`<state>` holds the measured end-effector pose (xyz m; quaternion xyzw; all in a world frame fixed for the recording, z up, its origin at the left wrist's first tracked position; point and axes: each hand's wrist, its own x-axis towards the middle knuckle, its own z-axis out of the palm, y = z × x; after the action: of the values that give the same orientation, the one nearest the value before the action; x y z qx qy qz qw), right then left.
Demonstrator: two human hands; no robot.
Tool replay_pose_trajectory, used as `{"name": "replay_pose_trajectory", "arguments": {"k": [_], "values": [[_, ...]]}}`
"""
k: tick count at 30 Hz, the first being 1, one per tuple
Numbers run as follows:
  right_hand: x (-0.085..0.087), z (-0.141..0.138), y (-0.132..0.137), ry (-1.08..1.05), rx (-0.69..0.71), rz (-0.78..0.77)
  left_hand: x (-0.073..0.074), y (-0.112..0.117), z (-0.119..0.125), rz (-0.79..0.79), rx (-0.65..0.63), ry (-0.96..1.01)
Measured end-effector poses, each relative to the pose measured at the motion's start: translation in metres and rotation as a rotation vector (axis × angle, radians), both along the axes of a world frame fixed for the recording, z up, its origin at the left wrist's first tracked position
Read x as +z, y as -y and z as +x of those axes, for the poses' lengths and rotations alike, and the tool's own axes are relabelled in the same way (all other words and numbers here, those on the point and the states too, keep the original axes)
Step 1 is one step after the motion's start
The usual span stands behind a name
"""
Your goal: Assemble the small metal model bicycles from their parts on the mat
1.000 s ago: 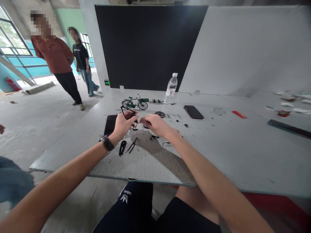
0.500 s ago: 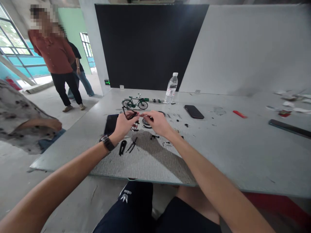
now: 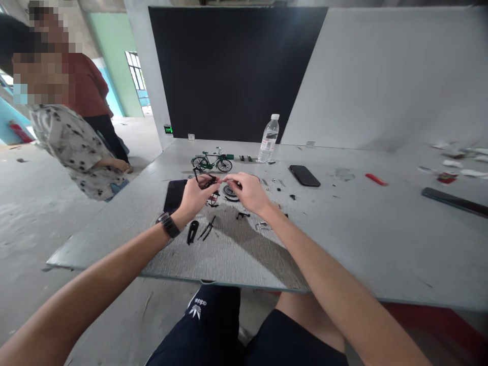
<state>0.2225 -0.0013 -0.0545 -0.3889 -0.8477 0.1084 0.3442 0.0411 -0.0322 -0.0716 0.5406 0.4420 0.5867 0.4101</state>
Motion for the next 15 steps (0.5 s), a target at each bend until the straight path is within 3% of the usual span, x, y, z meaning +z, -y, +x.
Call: {"name": "replay_pose_trajectory", "arguments": {"k": [15], "values": [[-0.001, 0.0006, -0.0003, -0.016, 0.026, -0.021, 0.004, 0.0039, 0.001, -0.013, 0.006, -0.041]]}}
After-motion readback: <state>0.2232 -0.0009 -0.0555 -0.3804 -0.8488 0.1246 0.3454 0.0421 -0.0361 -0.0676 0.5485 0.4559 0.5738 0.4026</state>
